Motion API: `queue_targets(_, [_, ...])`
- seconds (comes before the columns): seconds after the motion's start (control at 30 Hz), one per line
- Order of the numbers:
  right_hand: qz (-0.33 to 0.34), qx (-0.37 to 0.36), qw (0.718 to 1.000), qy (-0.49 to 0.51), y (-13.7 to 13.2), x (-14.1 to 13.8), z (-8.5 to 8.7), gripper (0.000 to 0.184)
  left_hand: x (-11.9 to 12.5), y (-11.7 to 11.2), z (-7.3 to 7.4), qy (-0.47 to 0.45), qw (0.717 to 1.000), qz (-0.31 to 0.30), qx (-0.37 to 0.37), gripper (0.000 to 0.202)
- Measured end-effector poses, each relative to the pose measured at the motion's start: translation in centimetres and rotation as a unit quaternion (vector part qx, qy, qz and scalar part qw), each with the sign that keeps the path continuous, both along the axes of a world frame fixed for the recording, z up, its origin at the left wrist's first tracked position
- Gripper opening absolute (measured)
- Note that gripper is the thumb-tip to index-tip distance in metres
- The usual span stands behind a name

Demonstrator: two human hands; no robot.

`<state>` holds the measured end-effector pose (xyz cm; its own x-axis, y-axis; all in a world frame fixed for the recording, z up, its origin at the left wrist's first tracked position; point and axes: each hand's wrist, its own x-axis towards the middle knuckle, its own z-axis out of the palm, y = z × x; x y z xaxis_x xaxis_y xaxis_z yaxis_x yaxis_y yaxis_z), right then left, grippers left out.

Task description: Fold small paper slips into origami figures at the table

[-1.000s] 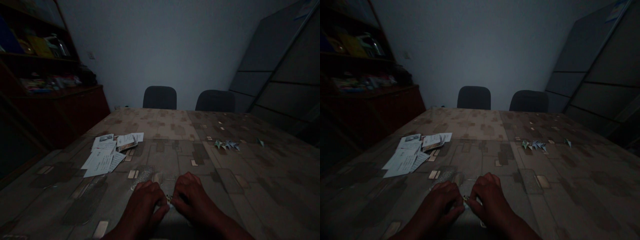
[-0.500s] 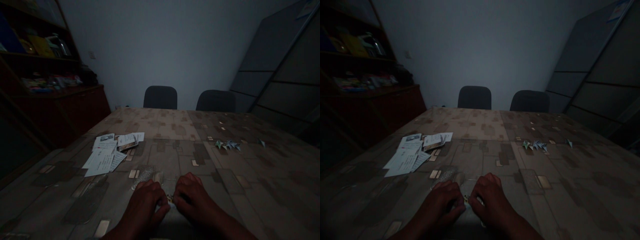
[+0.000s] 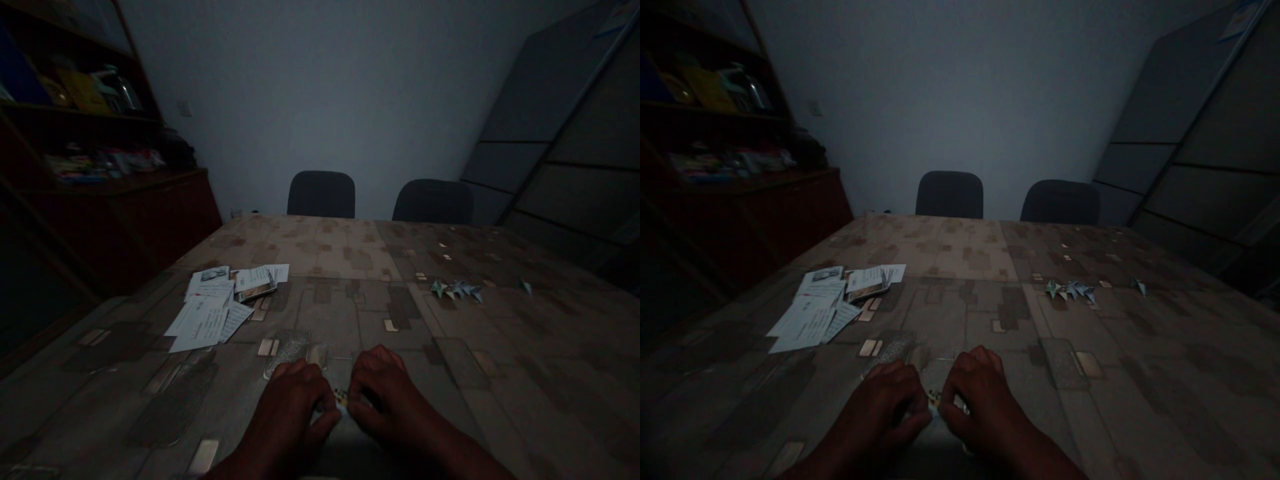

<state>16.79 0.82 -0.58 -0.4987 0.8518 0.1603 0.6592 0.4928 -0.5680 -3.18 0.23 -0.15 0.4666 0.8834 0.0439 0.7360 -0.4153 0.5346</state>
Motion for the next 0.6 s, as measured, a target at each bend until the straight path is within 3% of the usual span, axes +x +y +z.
queue_targets(0.2, [-0.007,0.010,1.000,0.011,0.0,-0.2,-0.3,0.013,-1.6,0.7,0.7,-0.041,0.994,-0.090,-0.035,0.012])
queue_targets(0.4, [-0.016,0.008,1.000,-0.005,0.0,-0.4,-0.2,0.012,-2.8,-0.1,1.1,-0.018,0.980,-0.163,0.112,0.020])
queue_targets(0.6, [-0.018,-0.002,1.000,-0.025,-0.1,-0.5,0.5,0.011,-3.4,-1.2,0.5,-0.028,0.980,-0.161,0.113,0.030])
